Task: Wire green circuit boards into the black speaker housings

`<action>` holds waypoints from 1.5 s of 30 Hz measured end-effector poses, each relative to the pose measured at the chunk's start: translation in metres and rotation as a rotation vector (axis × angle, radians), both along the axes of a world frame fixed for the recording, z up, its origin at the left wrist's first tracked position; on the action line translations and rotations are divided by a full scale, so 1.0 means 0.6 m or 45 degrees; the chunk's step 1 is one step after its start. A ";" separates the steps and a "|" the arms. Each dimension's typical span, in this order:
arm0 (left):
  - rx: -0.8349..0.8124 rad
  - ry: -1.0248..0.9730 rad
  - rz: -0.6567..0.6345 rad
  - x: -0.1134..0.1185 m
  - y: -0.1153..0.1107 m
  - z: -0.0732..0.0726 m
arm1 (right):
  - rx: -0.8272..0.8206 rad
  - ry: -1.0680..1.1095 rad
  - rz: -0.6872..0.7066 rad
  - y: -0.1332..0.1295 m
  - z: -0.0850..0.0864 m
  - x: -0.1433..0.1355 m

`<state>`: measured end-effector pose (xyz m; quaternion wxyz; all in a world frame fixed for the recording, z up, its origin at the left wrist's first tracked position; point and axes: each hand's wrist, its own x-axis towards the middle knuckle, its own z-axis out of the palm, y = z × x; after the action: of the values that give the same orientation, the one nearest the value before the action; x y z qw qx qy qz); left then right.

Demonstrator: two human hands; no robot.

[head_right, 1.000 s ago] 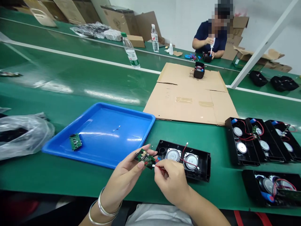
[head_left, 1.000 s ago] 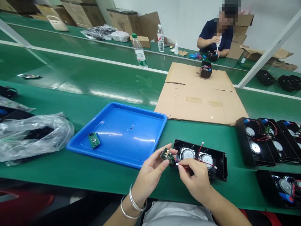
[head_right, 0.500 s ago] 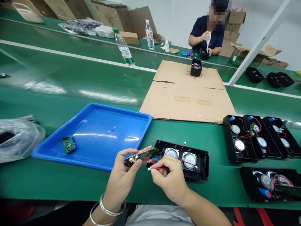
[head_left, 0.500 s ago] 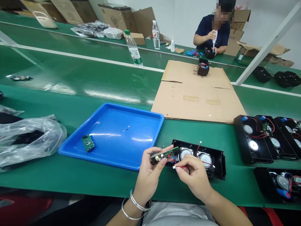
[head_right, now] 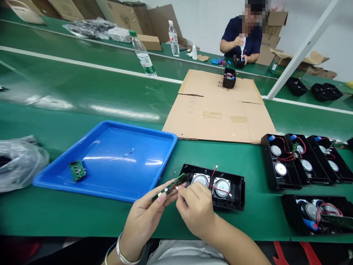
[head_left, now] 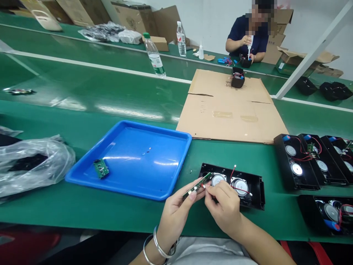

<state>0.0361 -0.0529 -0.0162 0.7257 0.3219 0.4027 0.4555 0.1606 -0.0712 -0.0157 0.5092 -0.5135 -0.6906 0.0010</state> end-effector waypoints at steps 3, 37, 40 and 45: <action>0.056 0.018 -0.006 0.000 -0.007 -0.004 | -0.007 -0.057 -0.002 -0.001 -0.003 0.000; 0.013 0.153 -0.226 -0.034 0.009 0.012 | 0.059 -0.449 0.196 -0.003 0.005 0.022; -0.079 0.101 -0.413 -0.043 0.007 0.011 | -0.090 -0.453 0.270 -0.015 0.029 0.046; 0.100 0.295 -0.664 -0.048 -0.001 0.001 | -0.607 -0.512 -0.129 -0.059 0.033 0.142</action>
<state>0.0074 -0.0535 -0.0159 0.7546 0.4923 0.3686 0.2288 0.2456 -0.1066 0.0042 0.2271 -0.6420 -0.7314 0.0361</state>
